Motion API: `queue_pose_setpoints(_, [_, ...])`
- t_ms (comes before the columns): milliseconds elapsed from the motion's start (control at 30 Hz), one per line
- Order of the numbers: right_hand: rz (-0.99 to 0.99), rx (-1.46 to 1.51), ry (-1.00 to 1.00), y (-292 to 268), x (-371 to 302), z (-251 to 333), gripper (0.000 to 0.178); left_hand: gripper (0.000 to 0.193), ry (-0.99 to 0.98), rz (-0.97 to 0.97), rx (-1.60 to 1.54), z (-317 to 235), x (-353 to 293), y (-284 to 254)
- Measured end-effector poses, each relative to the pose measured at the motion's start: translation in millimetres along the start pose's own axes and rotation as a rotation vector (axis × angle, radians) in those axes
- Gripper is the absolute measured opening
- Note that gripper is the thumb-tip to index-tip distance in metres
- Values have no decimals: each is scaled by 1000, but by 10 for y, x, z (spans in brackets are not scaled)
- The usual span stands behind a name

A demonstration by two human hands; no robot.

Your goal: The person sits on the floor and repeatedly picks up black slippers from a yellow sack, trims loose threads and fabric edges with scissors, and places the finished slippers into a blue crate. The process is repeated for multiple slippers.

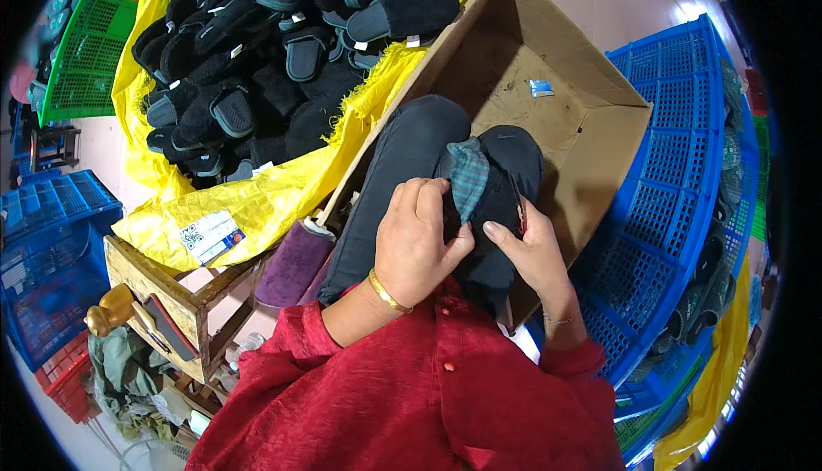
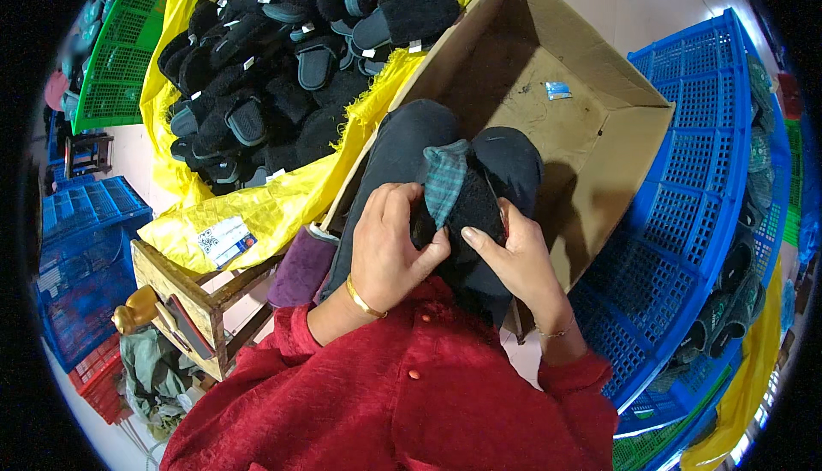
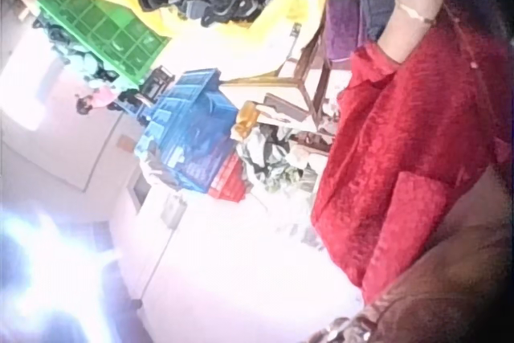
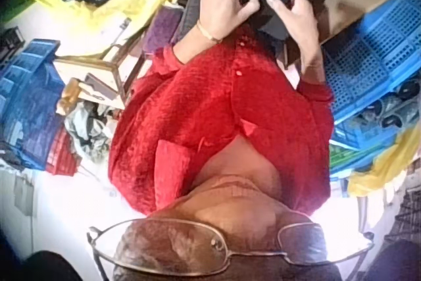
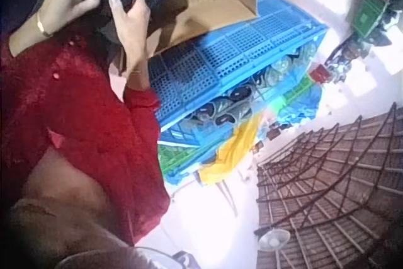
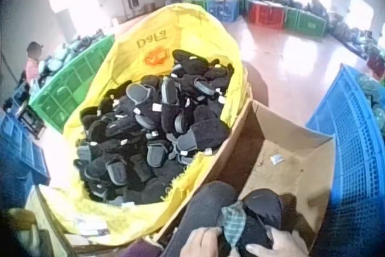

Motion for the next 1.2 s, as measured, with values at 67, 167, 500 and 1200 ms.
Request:
queue_pose_setpoints(67, [51, -64, 71, -4, 43, 28, 31, 45, -54, 38, -6, 17, 49, 8])
queue_pose_setpoints(167, [114, -122, 75, 70, 139, 119, 30, 38, -167, 82, -95, 127, 133, -16])
queue_pose_setpoints(500, [171, -56, 31, 429, 535, 174, 35, 30, -133, 45, -13, 89, 325, -145])
queue_pose_setpoints(1200, [407, 20, 58, 106, 258, 27, 29, 61, 58, -119, 136, -79, -334, -181])
Point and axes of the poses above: each hand's wrist, its own x-axis towards the middle knuckle, its own y-axis out of the palm, z = x × y, the point moved 7 cm from there along x, towards the middle knuckle, and after that the axes turned 5 degrees about y, right-handed, at the moved point
